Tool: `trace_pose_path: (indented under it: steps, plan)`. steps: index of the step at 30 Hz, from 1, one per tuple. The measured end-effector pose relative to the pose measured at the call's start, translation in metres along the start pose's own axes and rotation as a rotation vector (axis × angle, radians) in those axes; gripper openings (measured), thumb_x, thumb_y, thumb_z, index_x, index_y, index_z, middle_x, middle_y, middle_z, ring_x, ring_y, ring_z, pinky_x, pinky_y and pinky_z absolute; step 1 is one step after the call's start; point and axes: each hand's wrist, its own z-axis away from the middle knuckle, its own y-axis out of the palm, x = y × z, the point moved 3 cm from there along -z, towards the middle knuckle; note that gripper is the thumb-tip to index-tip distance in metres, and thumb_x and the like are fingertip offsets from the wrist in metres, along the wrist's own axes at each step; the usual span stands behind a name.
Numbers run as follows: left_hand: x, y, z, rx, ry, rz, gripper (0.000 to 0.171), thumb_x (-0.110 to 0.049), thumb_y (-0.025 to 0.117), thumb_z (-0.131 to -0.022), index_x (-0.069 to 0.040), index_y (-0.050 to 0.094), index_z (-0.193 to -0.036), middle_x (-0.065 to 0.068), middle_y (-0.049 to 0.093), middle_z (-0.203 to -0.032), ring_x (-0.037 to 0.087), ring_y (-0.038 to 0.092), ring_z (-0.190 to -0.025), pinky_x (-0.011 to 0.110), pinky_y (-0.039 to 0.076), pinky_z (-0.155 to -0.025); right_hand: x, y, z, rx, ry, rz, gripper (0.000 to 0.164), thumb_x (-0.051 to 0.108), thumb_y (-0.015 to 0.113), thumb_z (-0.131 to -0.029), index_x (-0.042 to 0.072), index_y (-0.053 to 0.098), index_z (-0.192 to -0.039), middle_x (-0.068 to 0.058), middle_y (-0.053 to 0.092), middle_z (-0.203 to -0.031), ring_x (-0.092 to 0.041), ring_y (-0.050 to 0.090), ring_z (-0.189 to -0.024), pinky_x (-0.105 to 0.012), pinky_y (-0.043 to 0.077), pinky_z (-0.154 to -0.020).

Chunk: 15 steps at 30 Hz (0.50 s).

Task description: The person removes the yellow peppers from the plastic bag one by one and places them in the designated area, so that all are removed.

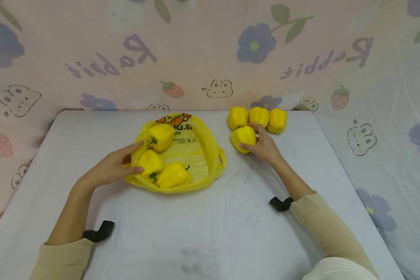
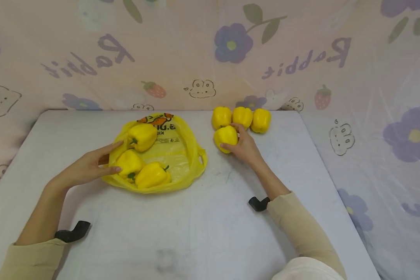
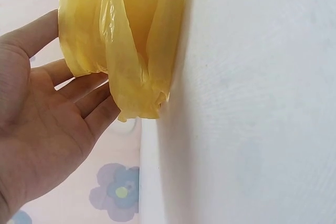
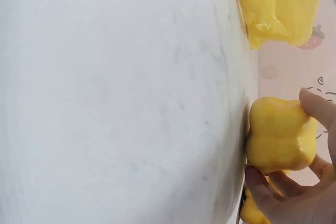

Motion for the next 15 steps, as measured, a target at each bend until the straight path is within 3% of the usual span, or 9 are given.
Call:
trace_pose_path:
  steps: [6,15]
  plan:
    - [-0.0025,-0.0014,-0.0023,0.009,0.009,-0.012,0.083,-0.037,0.071,-0.093,-0.009,0.027,-0.158,0.023,0.025,-0.160,0.045,0.022,-0.146,0.064,0.021,-0.115,-0.0020,0.0008,-0.0040,-0.013,0.019,-0.012,0.086,0.038,0.082,-0.083,0.014,0.034,-0.150,-0.019,0.039,-0.151,-0.038,0.043,-0.133,-0.054,0.038,-0.110]
    - [-0.0033,-0.0001,-0.0033,0.017,-0.004,0.000,0.084,-0.038,0.071,-0.092,-0.011,0.026,-0.158,0.023,0.025,-0.160,0.046,0.024,-0.145,0.064,0.023,-0.114,-0.0044,0.0038,-0.0068,-0.002,-0.032,-0.047,0.092,0.032,0.084,-0.081,0.011,0.031,-0.152,-0.020,0.038,-0.151,-0.039,0.041,-0.135,-0.054,0.036,-0.111]
